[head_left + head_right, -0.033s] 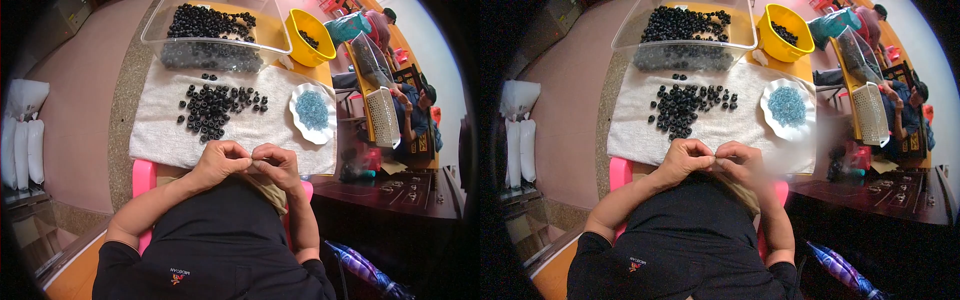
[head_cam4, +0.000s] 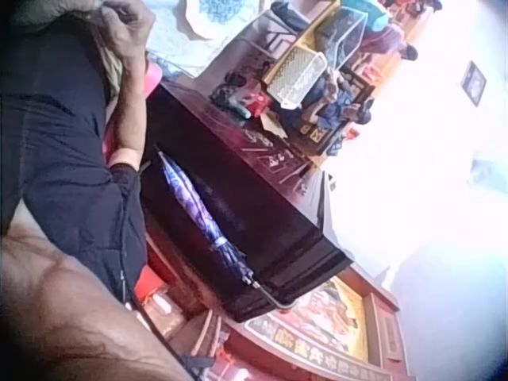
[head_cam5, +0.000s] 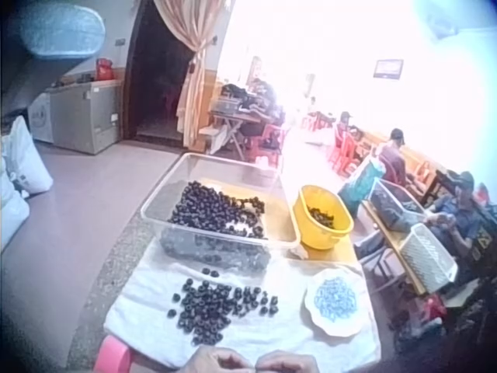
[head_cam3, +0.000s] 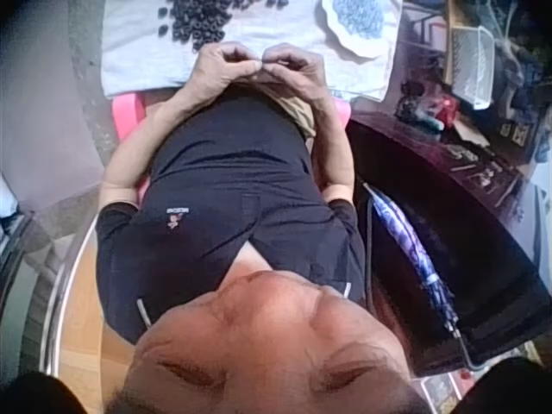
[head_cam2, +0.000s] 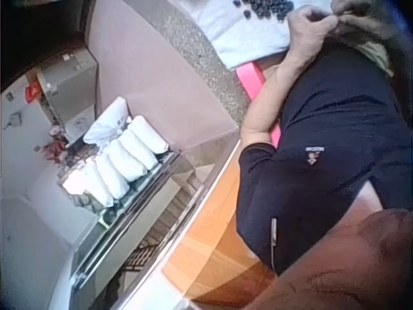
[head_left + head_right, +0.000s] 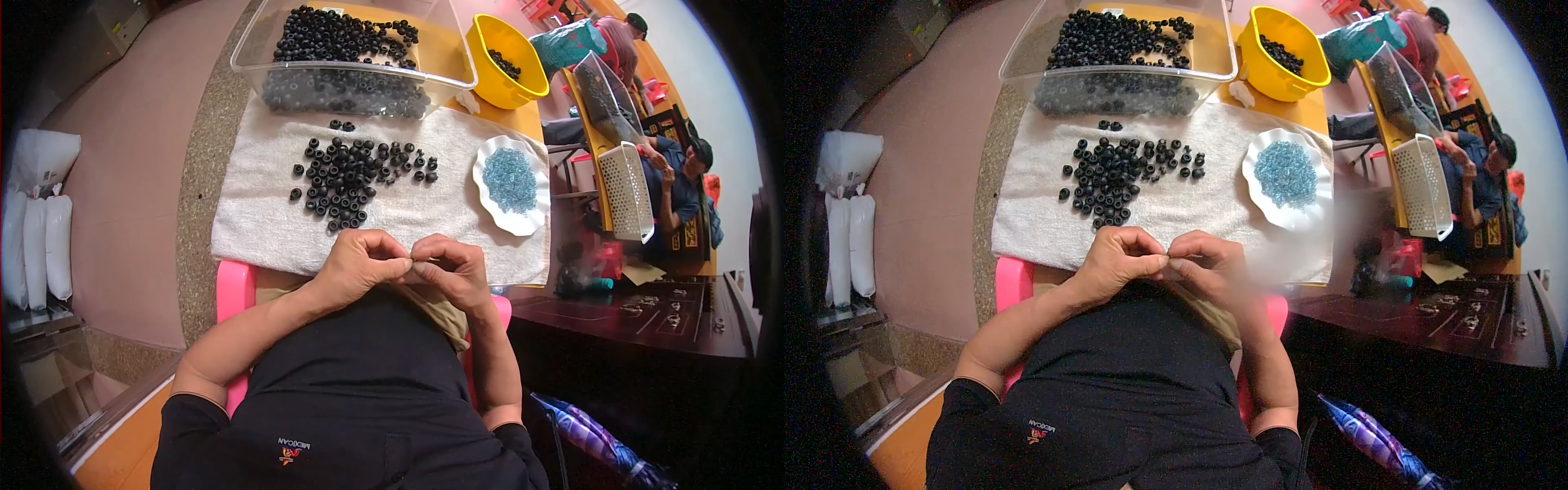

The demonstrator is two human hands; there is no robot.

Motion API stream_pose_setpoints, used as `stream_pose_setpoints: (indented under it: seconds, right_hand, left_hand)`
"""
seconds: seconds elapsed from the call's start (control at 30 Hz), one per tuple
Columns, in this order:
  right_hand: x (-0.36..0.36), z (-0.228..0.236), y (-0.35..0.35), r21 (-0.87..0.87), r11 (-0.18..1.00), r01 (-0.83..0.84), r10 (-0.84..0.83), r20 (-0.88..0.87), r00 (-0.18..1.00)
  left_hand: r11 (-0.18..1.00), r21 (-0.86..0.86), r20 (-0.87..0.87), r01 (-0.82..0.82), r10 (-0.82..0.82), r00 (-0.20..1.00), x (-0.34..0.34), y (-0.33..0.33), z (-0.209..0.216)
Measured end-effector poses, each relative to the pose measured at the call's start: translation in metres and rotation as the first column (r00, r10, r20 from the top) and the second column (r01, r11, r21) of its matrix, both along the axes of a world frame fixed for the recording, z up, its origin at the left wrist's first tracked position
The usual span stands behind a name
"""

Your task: Sorting and inspecting small black plastic components and blue beads on a towel-covered workbench.

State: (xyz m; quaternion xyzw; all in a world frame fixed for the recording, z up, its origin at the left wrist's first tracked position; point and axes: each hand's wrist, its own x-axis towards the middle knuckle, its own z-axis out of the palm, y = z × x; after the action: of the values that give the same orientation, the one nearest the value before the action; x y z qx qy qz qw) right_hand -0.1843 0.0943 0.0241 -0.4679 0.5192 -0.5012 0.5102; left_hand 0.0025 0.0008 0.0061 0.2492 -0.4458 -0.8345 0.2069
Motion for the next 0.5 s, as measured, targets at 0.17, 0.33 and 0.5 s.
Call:
stream_pose_setpoints:
  seconds: [0.17,0.33,0.5]
  right_hand:
    - [0.000,0.005,-0.002,0.106,0.994,0.003,-0.001,-0.013,1.000]
    - [0.006,0.013,-0.004,0.209,0.978,-0.002,-0.045,0.219,0.975]
    - [0.005,0.011,-0.003,0.173,0.985,0.006,-0.048,0.236,0.971]
  left_hand:
    - [1.000,-0.007,0.001,-0.014,0.014,1.000,0.000,0.000,-0.002]
    - [1.000,0.021,0.004,-0.012,0.012,1.000,0.001,0.000,-0.001]
    - [1.000,0.019,0.006,-0.006,0.006,1.000,0.000,0.000,-0.001]
